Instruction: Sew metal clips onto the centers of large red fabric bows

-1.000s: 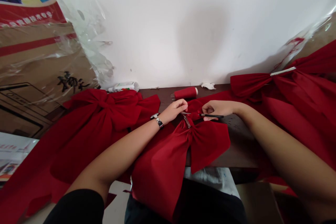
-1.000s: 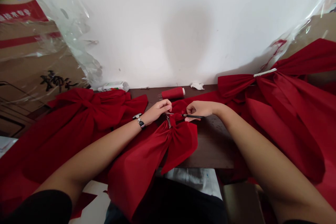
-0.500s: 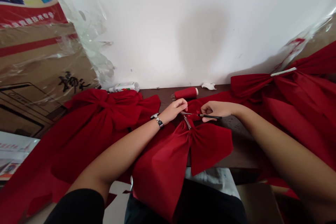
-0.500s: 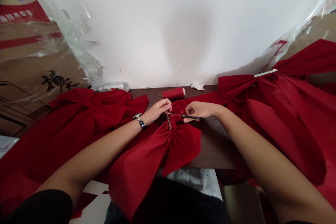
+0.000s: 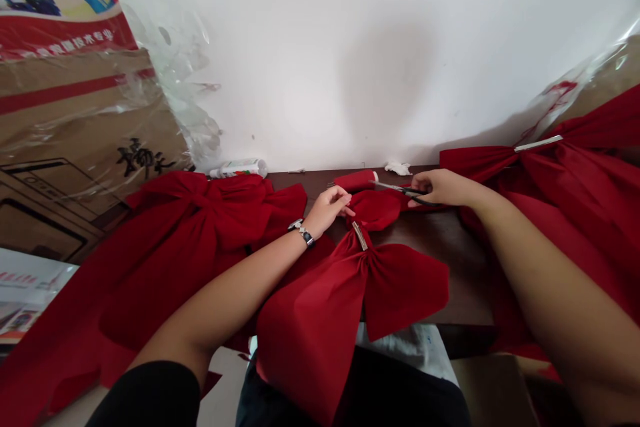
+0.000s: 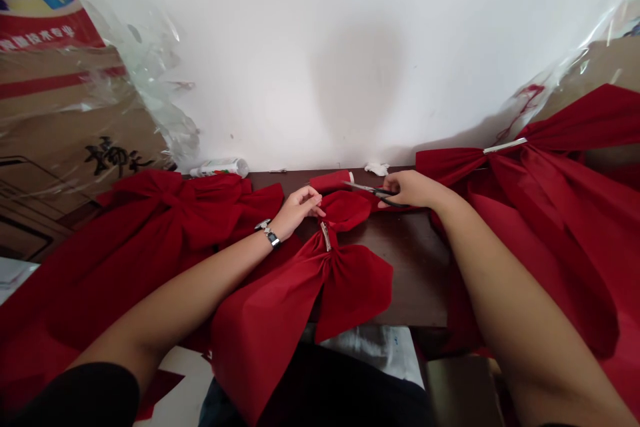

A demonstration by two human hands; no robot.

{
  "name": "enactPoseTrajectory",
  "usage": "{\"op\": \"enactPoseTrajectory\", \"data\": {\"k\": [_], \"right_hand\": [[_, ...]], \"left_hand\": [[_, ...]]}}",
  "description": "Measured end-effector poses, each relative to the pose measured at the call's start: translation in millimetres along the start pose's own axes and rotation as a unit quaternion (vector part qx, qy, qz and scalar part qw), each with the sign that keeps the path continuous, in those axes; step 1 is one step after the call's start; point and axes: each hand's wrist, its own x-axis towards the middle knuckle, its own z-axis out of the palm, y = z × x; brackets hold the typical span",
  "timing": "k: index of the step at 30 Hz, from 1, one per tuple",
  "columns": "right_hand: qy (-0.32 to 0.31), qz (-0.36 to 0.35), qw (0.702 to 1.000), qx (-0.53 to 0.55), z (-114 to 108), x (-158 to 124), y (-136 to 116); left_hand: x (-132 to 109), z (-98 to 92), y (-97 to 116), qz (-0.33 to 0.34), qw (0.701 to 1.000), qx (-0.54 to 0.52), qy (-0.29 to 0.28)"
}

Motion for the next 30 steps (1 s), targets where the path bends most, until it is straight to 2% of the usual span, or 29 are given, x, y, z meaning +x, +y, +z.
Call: {"op": "enactPoseTrajectory", "data": {"k": [3, 9, 11, 15, 17, 18, 20, 22, 24, 27, 29, 30], "right_hand": [[0.047, 0.065, 0.991, -0.102, -0.2, 4.6, 18.4], [0.008, 0.078, 0.988, -0.137, 1.2, 8.9, 34.6], [0.009, 0.083, 0.987, -0.141, 1.7, 10.0, 36.4], [0.01, 0.085, 0.987, -0.135, 2.6, 11.6, 37.1], [0.012, 0.086, 0.987, -0.132, 2.7, 11.5, 34.2], [0.023, 0.084, 0.987, -0.133, 2.6, 11.0, 31.0], [0.071, 0.056, 0.987, -0.133, 2.8, 9.2, 20.5], [0.118, -0.01, 0.987, -0.105, 4.1, 5.9, 5.1], [0.1, -0.086, 0.991, -0.038, 7.8, 2.1, -12.0], [0.029, -0.158, 0.987, 0.017, 17.9, -1.9, -31.5], [0.01, -0.198, 0.98, 0.012, 25.9, -2.0, -37.9], [0.017, -0.215, 0.976, 0.008, 29.5, -1.6, -39.8]], "left_hand": [[2.4, -3.1, -0.8, 0.027, 0.998, 0.053, 0.024], [5.9, -15.8, 10.1, 0.081, 0.967, 0.23, 0.078], [6.0, -22.4, 17.4, 0.087, 0.939, 0.319, 0.101], [6.5, -35.1, 27.7, 0.07, 0.858, 0.489, 0.144], [7.3, -39.3, 28.0, 0.062, 0.828, 0.534, 0.161], [7.8, -40.5, 27.2, 0.068, 0.823, 0.539, 0.167], [8.5, -40.7, 24.5, 0.093, 0.827, 0.527, 0.173], [8.3, -37.8, 21.7, 0.099, 0.842, 0.508, 0.151], [6.8, -32.3, 19.8, 0.072, 0.858, 0.5, 0.099], [2.9, -21.9, 18.6, 0.024, 0.895, 0.445, -0.013], [0.2, -15.2, 19.2, -0.007, 0.935, 0.349, -0.064], [-1.1, -12.2, 19.9, -0.021, 0.957, 0.281, -0.072]]}}
